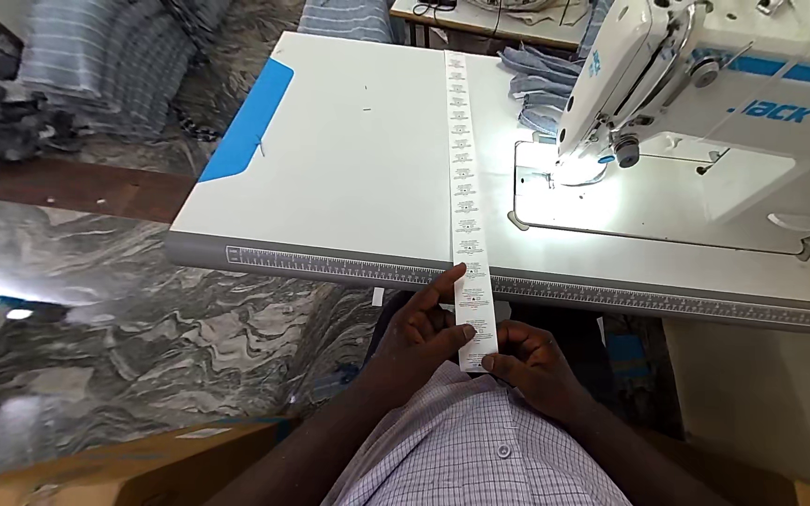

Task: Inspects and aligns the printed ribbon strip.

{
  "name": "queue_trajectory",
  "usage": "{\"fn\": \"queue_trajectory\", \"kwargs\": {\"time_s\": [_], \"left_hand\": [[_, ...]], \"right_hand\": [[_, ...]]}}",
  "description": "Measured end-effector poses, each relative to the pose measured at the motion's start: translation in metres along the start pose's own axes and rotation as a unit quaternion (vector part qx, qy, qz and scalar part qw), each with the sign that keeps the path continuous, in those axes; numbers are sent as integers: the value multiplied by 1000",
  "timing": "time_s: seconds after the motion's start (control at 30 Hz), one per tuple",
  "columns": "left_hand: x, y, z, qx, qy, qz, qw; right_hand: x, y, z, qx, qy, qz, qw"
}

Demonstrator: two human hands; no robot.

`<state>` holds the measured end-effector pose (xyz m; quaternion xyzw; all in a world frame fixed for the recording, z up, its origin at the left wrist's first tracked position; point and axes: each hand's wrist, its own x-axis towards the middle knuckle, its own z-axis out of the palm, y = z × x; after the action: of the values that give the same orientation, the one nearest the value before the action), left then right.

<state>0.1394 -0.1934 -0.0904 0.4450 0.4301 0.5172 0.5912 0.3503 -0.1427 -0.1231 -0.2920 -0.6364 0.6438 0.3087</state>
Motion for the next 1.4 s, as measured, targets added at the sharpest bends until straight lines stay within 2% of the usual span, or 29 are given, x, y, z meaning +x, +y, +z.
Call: {"fn": "queue_trajectory", "kwargs": {"time_s": [0.1, 0.3, 0.43, 0.7, 0.9, 1.1, 1.3, 1.4], "left_hand": [[0, 0, 5, 16, 7, -4, 1000], [-15, -14, 10, 66, -21, 0, 998], [-16, -21, 6, 46, -40, -7, 998], [-1, -5, 5, 11, 11, 1, 1000], [-11, -16, 9, 37, -29, -7, 999], [-14, -25, 5, 33, -60, -3, 998], [-2, -5, 3, 2, 4, -6, 1000], [1, -4, 7, 30, 22, -1, 999]], "right_hand": [[0, 2, 0, -5, 1, -10, 1000], [6, 0, -3, -18, 73, 28, 997], [6, 1, -1, -2, 57, 41, 998], [-1, 3, -1, 2, -11, 8, 1000], [2, -1, -2, -31, 68, 14, 997], [6, 3, -1, 2, 65, 25, 998], [-1, 4, 0, 2, -2, -2, 1000], [-1, 4, -1, -7, 0, -10, 1000]]}}
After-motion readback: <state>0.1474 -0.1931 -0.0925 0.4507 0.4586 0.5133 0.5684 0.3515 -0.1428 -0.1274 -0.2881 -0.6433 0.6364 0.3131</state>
